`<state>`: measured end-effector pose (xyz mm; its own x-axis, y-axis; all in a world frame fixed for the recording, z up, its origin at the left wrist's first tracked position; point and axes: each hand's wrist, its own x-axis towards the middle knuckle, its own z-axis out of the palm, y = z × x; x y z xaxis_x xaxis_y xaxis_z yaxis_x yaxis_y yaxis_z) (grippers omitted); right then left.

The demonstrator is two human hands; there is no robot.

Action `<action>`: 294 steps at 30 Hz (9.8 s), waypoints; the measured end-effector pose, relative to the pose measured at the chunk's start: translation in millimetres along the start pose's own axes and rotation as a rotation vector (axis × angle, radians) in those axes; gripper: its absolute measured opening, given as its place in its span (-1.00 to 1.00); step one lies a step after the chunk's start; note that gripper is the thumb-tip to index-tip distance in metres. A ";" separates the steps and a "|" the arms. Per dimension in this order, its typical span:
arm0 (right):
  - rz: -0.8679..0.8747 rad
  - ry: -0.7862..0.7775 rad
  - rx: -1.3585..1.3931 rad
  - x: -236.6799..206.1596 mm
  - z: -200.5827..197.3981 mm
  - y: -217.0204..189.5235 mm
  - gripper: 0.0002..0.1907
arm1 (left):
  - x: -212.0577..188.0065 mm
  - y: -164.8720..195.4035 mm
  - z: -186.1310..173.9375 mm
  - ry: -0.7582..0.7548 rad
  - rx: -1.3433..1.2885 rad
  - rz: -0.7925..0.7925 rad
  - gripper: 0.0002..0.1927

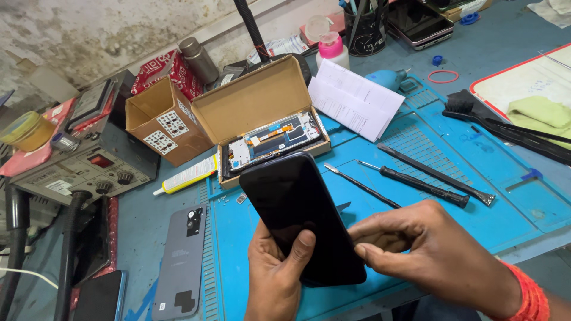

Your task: The person pries open the back cover of a smartphone, working a thin metal pry tool around the edge of the phone to separate the cover from the body. They reposition the phone repeatedly and continue prying along the sides, with a disassembled phone and repair tools on the workbench.

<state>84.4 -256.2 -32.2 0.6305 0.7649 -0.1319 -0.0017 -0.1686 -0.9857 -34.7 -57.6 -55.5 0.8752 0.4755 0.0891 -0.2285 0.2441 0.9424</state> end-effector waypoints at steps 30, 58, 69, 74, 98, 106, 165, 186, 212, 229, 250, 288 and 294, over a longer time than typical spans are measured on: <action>-0.234 0.078 -0.575 -9.5 7.4 -47.7 -0.77 | 41.0 184.5 97.9 -1.136 1.838 0.352 -0.91; -0.400 0.133 -0.669 8.5 0.9 -34.9 -0.63 | 64.4 165.4 115.4 -1.390 1.810 0.036 -0.39; -0.728 0.062 -0.420 -6.6 17.7 -34.4 -0.62 | 51.7 163.2 98.7 -1.368 1.758 0.123 -0.64; -0.341 0.127 -0.479 -3.0 18.6 -10.1 -0.71 | 49.0 165.5 89.8 -1.319 1.743 0.166 -0.77; 0.340 0.148 -0.998 63.4 -110.5 -39.3 -0.72 | 62.3 187.2 93.1 -1.286 1.942 -0.152 -0.67; -0.227 0.349 0.032 75.0 -148.5 -62.2 -0.68 | 61.5 208.1 69.7 -1.222 1.590 0.203 -0.73; -0.163 0.272 0.390 261.6 -141.5 -120.5 -0.82 | 102.9 176.0 42.3 -1.250 1.550 -0.204 -0.71; 0.260 -0.076 0.177 86.6 -11.3 -65.1 -0.74 | 118.6 148.7 20.5 -1.206 1.375 -0.417 -0.82; 0.208 0.019 0.093 82.8 1.8 -65.7 -0.64 | 116.3 148.0 21.2 -1.228 1.351 -0.442 -0.78; 0.046 0.084 0.127 61.7 -0.2 -52.7 -0.66 | 117.5 150.8 38.9 -1.228 1.367 -0.508 -0.83; -0.186 0.186 0.224 40.8 -4.9 -31.0 -0.80 | 125.8 145.0 62.1 -1.242 1.445 -0.567 -0.81; -0.368 0.569 0.172 269.2 -136.9 -124.4 -0.85 | 114.8 164.5 33.9 -1.277 1.499 -0.305 -0.79; -0.178 0.501 0.296 272.6 -140.2 -121.6 -0.87 | 114.8 167.2 34.2 -1.293 1.539 -0.260 -0.76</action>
<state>365.3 -114.3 66.4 0.9296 0.3672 0.0319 -0.0333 0.1700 -0.9849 42.1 8.8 123.3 0.7116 -0.3782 -0.5920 -0.2023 -0.9174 0.3428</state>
